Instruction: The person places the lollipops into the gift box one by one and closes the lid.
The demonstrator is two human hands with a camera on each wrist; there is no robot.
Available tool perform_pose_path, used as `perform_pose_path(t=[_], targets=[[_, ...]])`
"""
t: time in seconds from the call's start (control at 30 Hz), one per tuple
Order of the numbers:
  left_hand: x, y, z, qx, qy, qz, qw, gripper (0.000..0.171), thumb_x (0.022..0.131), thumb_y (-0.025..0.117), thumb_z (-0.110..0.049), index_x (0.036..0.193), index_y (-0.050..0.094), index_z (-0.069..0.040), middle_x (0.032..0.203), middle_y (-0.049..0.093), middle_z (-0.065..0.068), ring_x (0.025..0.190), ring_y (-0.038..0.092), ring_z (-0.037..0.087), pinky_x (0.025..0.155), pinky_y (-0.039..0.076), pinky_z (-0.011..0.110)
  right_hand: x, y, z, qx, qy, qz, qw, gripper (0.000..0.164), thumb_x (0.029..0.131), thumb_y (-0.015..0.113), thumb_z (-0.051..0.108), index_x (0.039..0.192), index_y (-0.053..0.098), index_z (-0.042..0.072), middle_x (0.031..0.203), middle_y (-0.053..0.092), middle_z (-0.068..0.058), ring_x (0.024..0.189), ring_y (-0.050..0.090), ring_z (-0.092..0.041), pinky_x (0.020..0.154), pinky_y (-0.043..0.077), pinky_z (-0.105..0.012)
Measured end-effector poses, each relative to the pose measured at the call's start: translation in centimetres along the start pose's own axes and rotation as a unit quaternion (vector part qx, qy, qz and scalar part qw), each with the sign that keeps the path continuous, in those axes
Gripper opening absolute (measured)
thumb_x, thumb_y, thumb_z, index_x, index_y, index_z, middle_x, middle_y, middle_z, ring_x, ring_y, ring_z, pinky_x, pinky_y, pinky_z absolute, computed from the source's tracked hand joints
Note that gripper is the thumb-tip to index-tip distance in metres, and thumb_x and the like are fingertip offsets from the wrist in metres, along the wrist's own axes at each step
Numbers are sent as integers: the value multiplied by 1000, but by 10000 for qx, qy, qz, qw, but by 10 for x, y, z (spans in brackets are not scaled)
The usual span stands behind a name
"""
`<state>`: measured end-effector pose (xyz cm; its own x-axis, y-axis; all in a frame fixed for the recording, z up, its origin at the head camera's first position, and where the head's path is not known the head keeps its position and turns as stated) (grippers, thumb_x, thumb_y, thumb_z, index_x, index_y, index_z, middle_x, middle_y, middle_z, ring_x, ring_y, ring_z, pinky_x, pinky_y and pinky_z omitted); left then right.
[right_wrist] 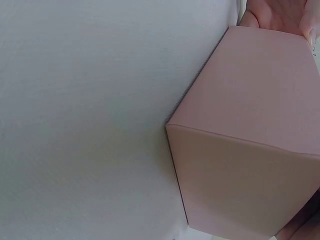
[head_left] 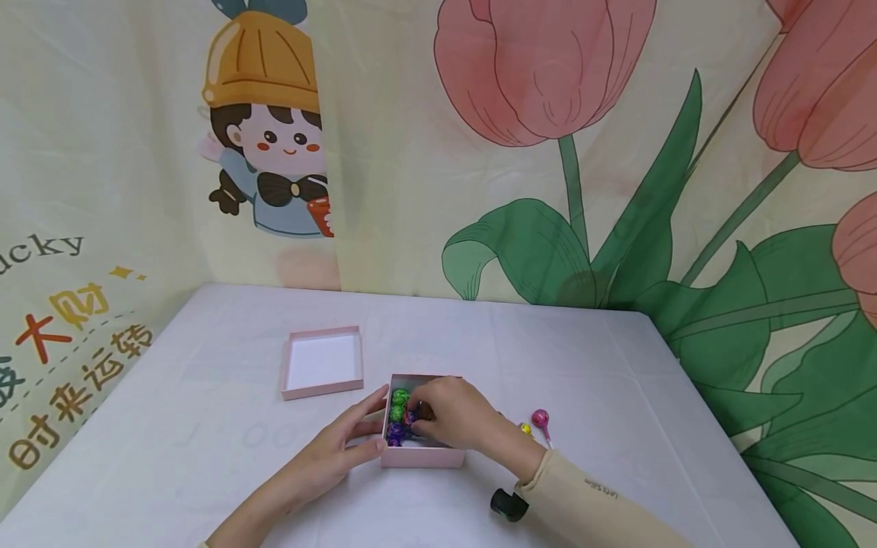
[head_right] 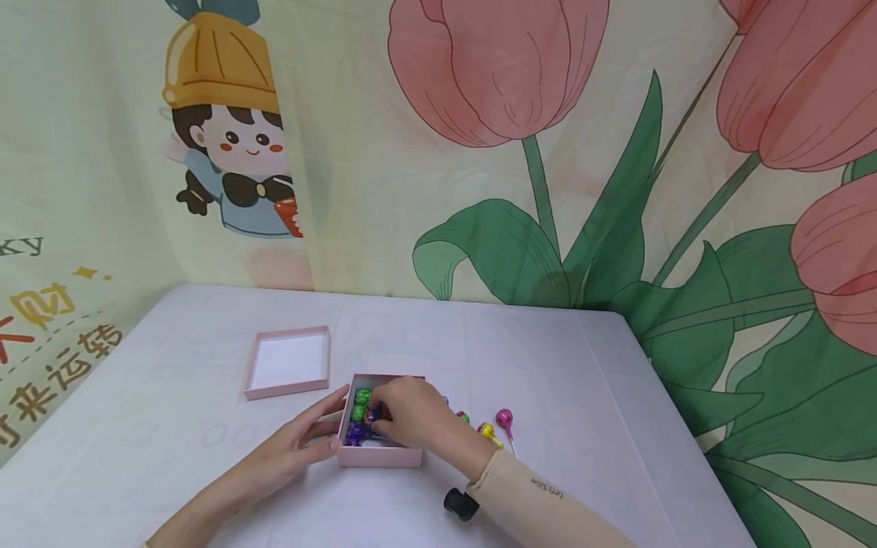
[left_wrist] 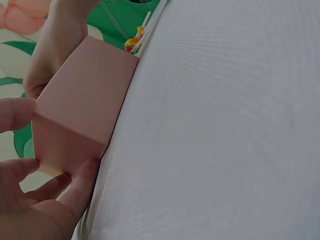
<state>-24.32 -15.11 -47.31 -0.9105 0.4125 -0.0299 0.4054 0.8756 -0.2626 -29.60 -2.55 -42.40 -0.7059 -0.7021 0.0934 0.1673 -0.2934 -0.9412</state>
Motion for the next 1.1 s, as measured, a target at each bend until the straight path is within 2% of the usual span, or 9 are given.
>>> perform_pose_path(t=[0.23,0.5,0.8,0.97,1.1], targets=[[0,0,1,-46,-65,21,10000,76,108,63,-28,172,21,-25,173,25,21,147,47,43,117,38,62,0,3,0,-247,8,27,9997,20,93,86,24,110,82,16,94,78,6,73,58,0,71,52,-13],[0,0,0,-30,-66,29,10000,76,108,63,-28,172,20,-24,173,24,22,147,47,42,116,38,58,0,3,2,-331,-45,-12,9994,20,92,86,26,109,82,16,94,78,6,74,58,0,70,52,-13],[-1,1,-1,-58,-51,36,10000,76,108,62,-27,172,20,-24,174,24,22,147,46,42,117,37,61,0,5,3,-396,-54,73,9992,21,92,87,25,110,82,16,92,78,6,72,57,0,68,50,-13],[-1,1,-1,-83,-45,41,9999,76,108,62,-27,172,20,-24,174,24,22,148,46,42,117,37,59,-1,3,4,-254,-137,91,9995,21,92,87,23,110,82,15,92,77,6,72,57,0,69,50,-13],[-1,1,0,-98,-78,40,9999,76,108,62,-28,172,20,-25,173,24,22,148,46,43,117,37,62,-2,0,4,62,-246,128,9996,19,91,87,18,109,82,13,92,76,6,74,59,0,71,50,-12]])
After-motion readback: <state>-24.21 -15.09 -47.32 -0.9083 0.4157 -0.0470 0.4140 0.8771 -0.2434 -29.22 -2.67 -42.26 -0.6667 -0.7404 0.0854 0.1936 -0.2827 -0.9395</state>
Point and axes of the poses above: each hand's wrist, its own x-axis towards the middle knuckle, its own y-axis out of the palm, z = x × y, the point moved 10 cm from there along x, towards the middle knuckle
